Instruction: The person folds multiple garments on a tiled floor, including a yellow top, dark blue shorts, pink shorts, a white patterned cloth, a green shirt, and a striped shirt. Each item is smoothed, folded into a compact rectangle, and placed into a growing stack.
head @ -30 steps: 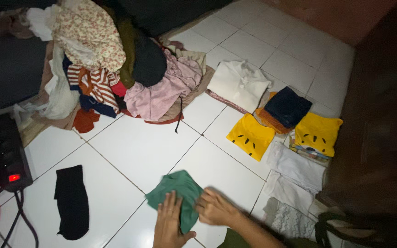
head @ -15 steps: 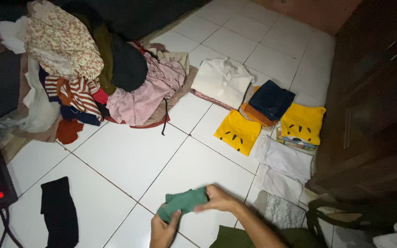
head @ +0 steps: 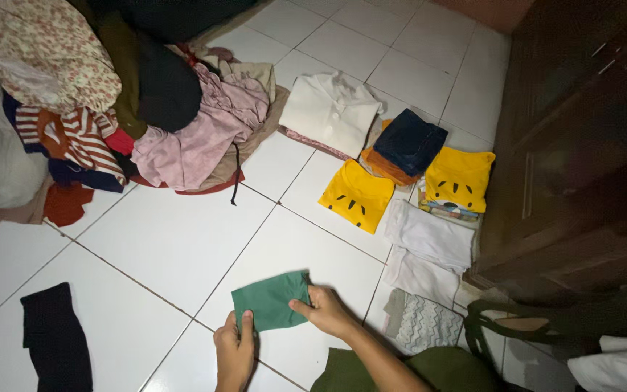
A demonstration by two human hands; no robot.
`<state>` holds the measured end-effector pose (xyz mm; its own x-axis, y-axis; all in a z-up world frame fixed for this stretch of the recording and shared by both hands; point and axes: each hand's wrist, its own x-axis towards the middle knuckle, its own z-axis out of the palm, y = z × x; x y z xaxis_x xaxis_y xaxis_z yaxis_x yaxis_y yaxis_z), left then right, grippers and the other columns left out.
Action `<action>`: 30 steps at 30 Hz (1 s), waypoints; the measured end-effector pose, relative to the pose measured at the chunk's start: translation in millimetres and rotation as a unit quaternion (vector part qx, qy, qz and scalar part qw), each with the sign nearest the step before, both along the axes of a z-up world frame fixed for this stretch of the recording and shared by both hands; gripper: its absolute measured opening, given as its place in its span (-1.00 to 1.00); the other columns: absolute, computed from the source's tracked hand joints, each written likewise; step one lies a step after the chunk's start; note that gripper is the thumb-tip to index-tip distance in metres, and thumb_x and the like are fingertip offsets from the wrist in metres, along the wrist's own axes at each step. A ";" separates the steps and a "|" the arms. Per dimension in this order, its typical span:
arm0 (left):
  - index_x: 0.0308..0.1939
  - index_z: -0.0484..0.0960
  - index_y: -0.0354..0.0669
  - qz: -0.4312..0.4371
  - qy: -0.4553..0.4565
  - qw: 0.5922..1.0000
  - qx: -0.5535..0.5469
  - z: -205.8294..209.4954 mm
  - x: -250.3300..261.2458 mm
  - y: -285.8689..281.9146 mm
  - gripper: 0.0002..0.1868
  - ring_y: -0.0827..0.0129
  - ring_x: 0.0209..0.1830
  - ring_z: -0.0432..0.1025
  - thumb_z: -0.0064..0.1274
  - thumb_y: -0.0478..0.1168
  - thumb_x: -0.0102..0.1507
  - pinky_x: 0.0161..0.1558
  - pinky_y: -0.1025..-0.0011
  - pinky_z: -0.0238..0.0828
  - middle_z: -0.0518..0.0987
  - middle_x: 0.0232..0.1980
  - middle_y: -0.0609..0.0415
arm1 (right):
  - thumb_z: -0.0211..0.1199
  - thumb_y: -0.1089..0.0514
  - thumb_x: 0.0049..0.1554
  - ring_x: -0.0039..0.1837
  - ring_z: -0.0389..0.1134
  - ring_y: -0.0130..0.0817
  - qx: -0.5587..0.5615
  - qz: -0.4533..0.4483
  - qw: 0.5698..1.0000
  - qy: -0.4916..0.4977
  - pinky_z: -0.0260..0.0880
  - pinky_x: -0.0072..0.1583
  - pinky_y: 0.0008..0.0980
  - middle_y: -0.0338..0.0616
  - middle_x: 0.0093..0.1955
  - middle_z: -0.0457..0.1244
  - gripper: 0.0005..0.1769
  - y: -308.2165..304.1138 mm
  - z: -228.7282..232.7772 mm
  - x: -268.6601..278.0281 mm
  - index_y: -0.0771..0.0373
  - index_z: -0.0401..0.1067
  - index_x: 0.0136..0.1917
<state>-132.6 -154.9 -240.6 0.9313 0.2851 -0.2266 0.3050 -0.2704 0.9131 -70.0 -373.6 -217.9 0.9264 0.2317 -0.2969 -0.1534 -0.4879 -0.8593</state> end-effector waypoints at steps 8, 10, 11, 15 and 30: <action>-0.04 0.69 -0.29 -0.008 0.065 0.938 0.339 9.2 -3.2 -2.2 -0.54 0.11 0.32 0.18 0.09 0.07 0.27 0.30 0.05 -0.02 0.64 -0.34 -0.12 | 0.45 0.17 0.06 -0.41 0.02 -0.52 -0.064 -0.026 0.997 -0.043 0.08 -0.32 -0.35 -0.29 -0.51 0.05 -0.65 7.4 4.0 1.8 0.32 0.29 -0.32; -0.03 0.68 -0.30 -0.005 0.055 0.930 0.364 17.1 -3.2 -5.8 -0.51 0.08 0.28 0.21 0.12 0.08 0.25 0.25 0.05 0.00 0.64 -0.22 -0.14 | 0.46 0.24 0.03 -0.40 0.03 -0.53 -0.046 -0.037 0.996 -0.060 0.11 -0.30 -0.36 -0.27 -0.49 0.06 -0.69 9.7 6.6 -0.4 0.33 0.32 -0.30; -0.01 0.66 -0.29 -0.013 0.060 0.926 0.372 21.4 -2.7 -7.3 -0.49 0.08 0.28 0.21 0.13 0.10 0.23 0.25 0.05 -0.01 0.64 -0.19 -0.12 | 0.45 0.27 0.03 -0.38 0.04 -0.56 -0.029 -0.039 0.997 -0.059 0.14 -0.29 -0.38 -0.29 -0.47 0.07 -0.72 11.5 9.0 -1.4 0.33 0.33 -0.28; 0.11 0.57 -0.28 -0.039 0.080 0.915 0.394 35.0 -0.7 -14.8 -0.41 0.05 0.29 0.20 0.15 0.11 0.19 0.25 0.05 -0.01 0.66 -0.09 -0.07 | 0.44 0.33 0.02 -0.36 0.13 -0.37 -0.063 -0.041 0.996 -0.051 0.24 -0.24 -0.27 -0.12 -0.43 0.13 -0.74 15.0 27.8 -8.2 0.34 0.35 -0.12; 0.01 0.55 -0.22 -0.033 0.039 0.921 0.385 -1.1 5.2 -15.2 -0.55 -0.05 0.07 0.42 0.21 -0.02 0.18 0.02 0.08 0.40 0.59 0.02 -0.08 | 0.10 -0.22 0.26 0.71 -0.32 0.15 -0.250 0.213 0.905 -0.269 -0.40 0.54 0.29 0.26 0.73 -0.31 -0.14 26.9 45.4 -41.3 0.08 -0.05 0.69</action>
